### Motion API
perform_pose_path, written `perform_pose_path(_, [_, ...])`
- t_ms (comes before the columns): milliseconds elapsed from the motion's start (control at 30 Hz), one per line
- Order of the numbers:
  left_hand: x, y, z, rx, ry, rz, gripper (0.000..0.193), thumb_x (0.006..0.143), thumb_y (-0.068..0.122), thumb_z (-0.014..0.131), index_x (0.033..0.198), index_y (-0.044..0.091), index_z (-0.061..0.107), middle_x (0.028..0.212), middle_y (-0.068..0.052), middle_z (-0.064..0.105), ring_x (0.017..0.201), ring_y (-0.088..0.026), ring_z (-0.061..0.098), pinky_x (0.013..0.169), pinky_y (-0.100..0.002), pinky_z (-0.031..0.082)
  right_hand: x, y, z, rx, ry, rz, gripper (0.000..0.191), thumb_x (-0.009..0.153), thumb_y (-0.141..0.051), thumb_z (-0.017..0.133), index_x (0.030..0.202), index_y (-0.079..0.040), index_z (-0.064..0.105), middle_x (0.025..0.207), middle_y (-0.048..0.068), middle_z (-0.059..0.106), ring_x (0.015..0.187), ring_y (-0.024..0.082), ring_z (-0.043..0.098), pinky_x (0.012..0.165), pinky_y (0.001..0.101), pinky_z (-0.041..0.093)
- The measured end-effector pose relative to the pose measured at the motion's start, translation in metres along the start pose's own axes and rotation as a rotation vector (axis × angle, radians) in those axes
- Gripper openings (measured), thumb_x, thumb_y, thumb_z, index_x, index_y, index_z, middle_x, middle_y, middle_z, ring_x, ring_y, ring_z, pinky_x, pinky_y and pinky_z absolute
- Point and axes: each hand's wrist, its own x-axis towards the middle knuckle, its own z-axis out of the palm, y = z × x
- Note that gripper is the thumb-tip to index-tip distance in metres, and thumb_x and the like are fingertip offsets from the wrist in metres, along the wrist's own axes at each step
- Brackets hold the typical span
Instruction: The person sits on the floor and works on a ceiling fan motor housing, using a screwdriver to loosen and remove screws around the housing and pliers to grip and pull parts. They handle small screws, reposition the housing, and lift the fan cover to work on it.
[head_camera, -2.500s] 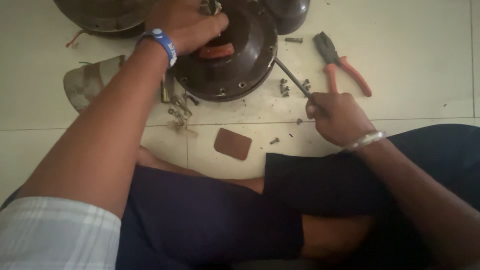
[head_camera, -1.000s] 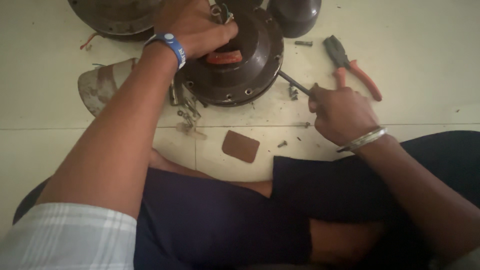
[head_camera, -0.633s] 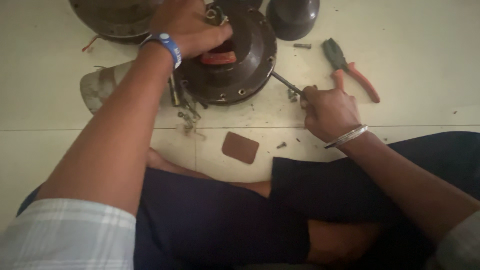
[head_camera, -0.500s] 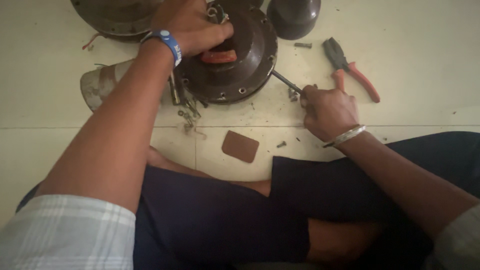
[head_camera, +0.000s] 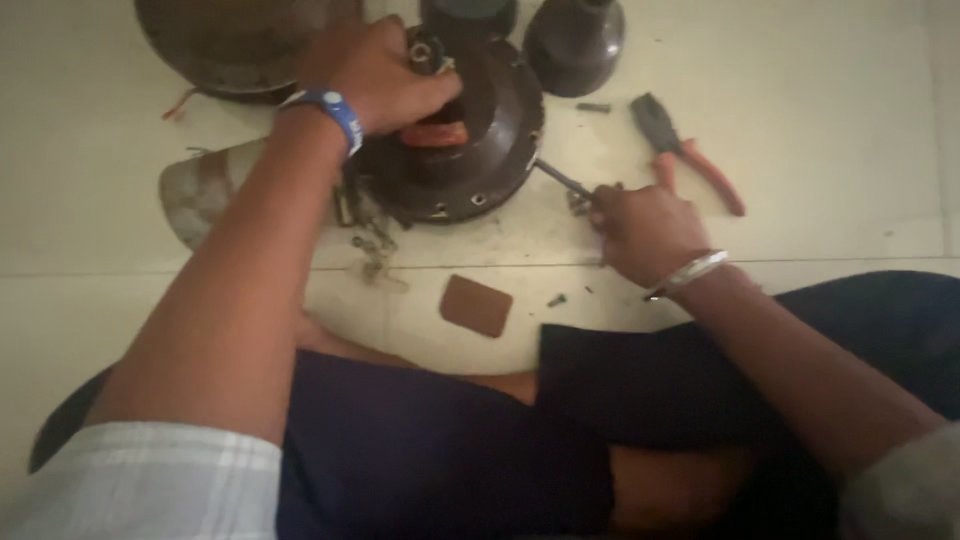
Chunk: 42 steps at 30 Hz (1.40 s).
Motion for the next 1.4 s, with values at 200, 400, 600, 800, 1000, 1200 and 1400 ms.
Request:
perform_pose_path(200, [0.006, 0.031, 0.0, -0.031, -0.102, -0.043, 0.059, 0.078, 0.057, 0.068, 0.112, 0.009, 0.071, 0.107, -0.019, 0.074, 0.1, -0.039, 0.069, 0.089, -0.047, 0.054, 0.001, 0.016, -0.032, 0.028, -0.119, -0.016, 0.021, 0.089, -0.014, 0.059, 0.106, -0.013, 0.072, 0.088, 0.017, 0.074, 0.095, 0.039, 0.07, 0.084, 0.052, 0.057])
perform_pose_path(400, [-0.042, 0.039, 0.01, 0.0, -0.03, 0.005, 0.056, 0.079, 0.057, 0.073, 0.1, 0.005, 0.076, 0.102, -0.021, 0.073, 0.097, -0.04, 0.068, 0.087, -0.048, 0.053, -0.041, 0.005, -0.023, -0.021, -0.291, 0.112, 0.024, 0.099, -0.015, 0.052, 0.112, -0.017, 0.072, 0.088, 0.014, 0.073, 0.084, 0.028, 0.074, 0.079, 0.0455, 0.06])
perform_pose_path(600, [-0.084, 0.037, 0.023, 0.012, -0.075, 0.135, 0.06, 0.077, 0.049, 0.076, 0.114, 0.001, 0.072, 0.107, -0.024, 0.071, 0.1, -0.042, 0.068, 0.089, -0.049, 0.052, -0.078, 0.015, 0.0, -0.039, -0.181, 0.042, 0.027, 0.096, -0.012, 0.053, 0.11, -0.018, 0.076, 0.09, 0.012, 0.073, 0.088, 0.025, 0.071, 0.083, 0.0456, 0.056])
perform_pose_path(800, [-0.081, 0.016, 0.046, -0.168, -0.072, 0.353, 0.072, 0.081, 0.04, 0.08, 0.134, -0.004, 0.061, 0.129, -0.028, 0.064, 0.121, -0.041, 0.06, 0.102, -0.044, 0.048, -0.07, 0.033, 0.018, 0.009, -0.086, -0.032, 0.024, 0.102, -0.022, 0.055, 0.111, -0.013, 0.075, 0.089, 0.014, 0.074, 0.089, 0.028, 0.07, 0.111, 0.051, 0.034])
perform_pose_path(1000, [-0.088, 0.006, 0.044, -0.637, -0.315, 0.238, 0.08, 0.083, 0.031, 0.077, 0.153, 0.005, 0.047, 0.151, -0.014, 0.053, 0.094, -0.029, 0.077, 0.085, -0.038, 0.06, -0.072, 0.031, 0.039, 0.161, -0.06, -0.032, 0.024, 0.095, -0.015, 0.053, 0.1, -0.011, 0.076, 0.086, 0.015, 0.072, 0.084, 0.031, 0.071, 0.088, 0.0456, 0.054])
perform_pose_path(1200, [-0.101, 0.024, 0.019, -0.464, -0.304, -0.026, 0.074, 0.09, 0.031, 0.076, 0.149, 0.003, 0.04, 0.111, -0.014, 0.076, 0.067, -0.018, 0.079, 0.072, -0.028, 0.061, -0.06, 0.001, 0.045, 0.251, -0.128, -0.056, 0.026, 0.099, -0.019, 0.05, 0.1, -0.005, 0.073, 0.079, 0.013, 0.077, 0.078, 0.028, 0.077, 0.116, 0.0476, 0.027])
perform_pose_path(1400, [-0.107, 0.026, 0.023, -0.574, -0.297, -0.045, 0.054, 0.088, 0.033, 0.075, 0.131, 0.004, 0.059, 0.099, -0.005, 0.078, 0.065, -0.018, 0.079, 0.062, -0.027, 0.065, -0.057, -0.003, 0.053, 0.235, -0.063, -0.127, 0.03, 0.1, -0.024, 0.053, 0.099, -0.001, 0.073, 0.084, 0.018, 0.075, 0.088, 0.031, 0.071, 0.106, 0.0471, 0.044])
